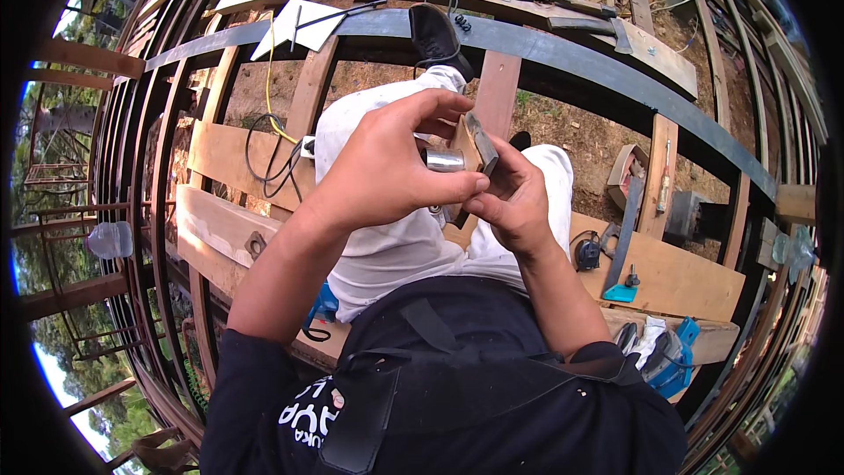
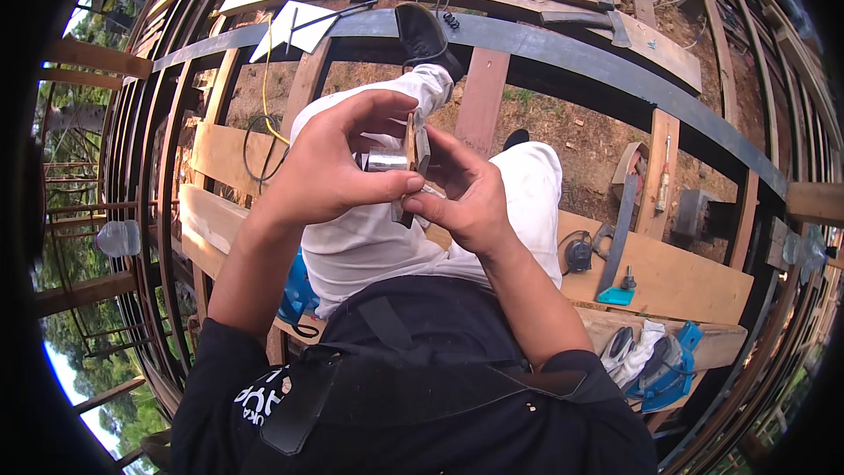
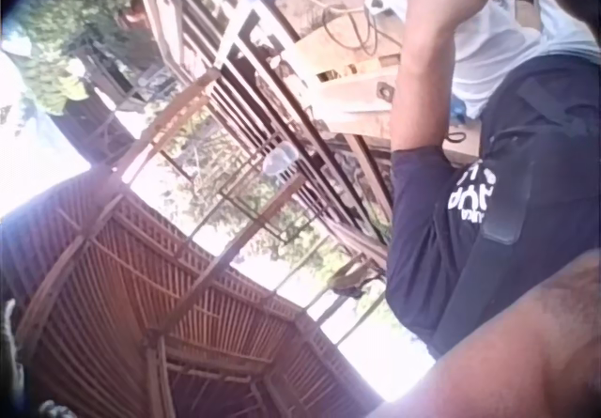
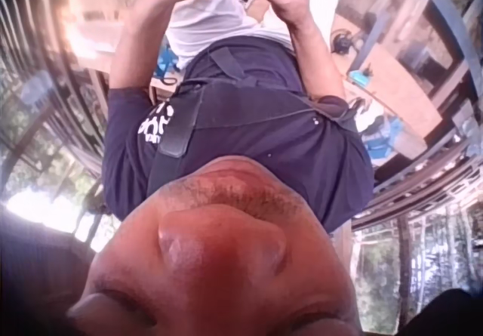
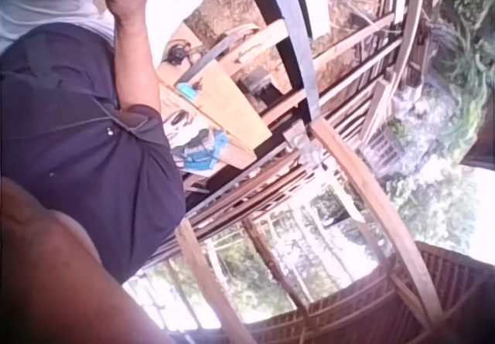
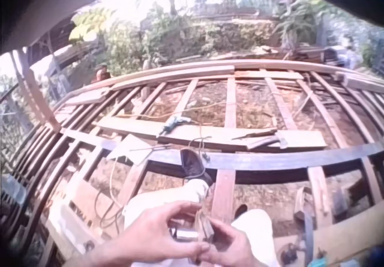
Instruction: The person holds a wood planer, places a metal ruler against its base to check for flatness, and then removes a wooden block component from the tool by hand.
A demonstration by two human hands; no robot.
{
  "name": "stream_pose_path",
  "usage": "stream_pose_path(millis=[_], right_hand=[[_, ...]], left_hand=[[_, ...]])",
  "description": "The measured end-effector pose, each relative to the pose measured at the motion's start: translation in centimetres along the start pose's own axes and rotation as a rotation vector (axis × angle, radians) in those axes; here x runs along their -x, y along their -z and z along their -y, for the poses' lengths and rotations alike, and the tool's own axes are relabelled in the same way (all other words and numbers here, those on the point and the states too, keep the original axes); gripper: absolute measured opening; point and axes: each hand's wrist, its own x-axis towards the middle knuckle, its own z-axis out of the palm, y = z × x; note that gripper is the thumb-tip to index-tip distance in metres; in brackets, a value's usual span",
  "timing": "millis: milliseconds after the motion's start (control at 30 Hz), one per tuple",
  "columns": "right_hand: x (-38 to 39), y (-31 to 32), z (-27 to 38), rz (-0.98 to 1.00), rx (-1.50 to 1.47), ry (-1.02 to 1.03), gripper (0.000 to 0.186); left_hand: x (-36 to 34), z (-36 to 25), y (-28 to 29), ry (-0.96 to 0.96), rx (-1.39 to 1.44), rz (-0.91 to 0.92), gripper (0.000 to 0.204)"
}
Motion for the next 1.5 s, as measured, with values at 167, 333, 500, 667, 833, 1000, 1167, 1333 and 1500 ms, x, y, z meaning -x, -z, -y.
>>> stream_pose_path(millis=[167,333,500,667,833,1000,1167,1333,1500], right_hand=[[0.1,-0.1,0.0,-0.011,-0.007,-0.007,0.078],[0.0,0.2,0.2,0.001,-0.011,-0.016,0.082],[-0.2,-0.1,0.0,-0.044,-0.003,-0.044,0.086],[-0.6,-0.2,-0.2,-0.071,0.009,-0.042,0.083],[-0.8,0.5,-0.5,-0.041,-0.006,-0.028,0.079],[-0.9,0.7,-0.9,0.003,0.000,-0.047,0.077],[-1.0,0.9,-1.2,0.024,-0.088,-0.049,0.073],[-1.0,1.7,-1.7,0.044,-0.195,-0.179,0.094],[-0.6,1.6,-2.1,0.076,-0.224,-0.187,0.093]], left_hand=[[0.0,-0.1,0.1,-0.009,-0.059,-0.011,0.064],[-0.3,-0.3,0.3,0.008,-0.015,0.020,0.063],[-0.4,0.4,0.2,0.002,0.047,0.009,0.065],[-0.5,1.0,-0.1,0.027,0.051,-0.073,0.069],[-0.3,1.1,0.1,0.035,0.068,-0.053,0.068],[-0.4,1.6,0.6,0.067,0.109,0.004,0.067],[-0.4,1.0,0.4,0.122,0.086,-0.065,0.071],[0.0,1.5,0.8,0.122,0.259,-0.048,0.062],[1.0,2.7,1.5,0.177,0.465,-0.047,0.040]])
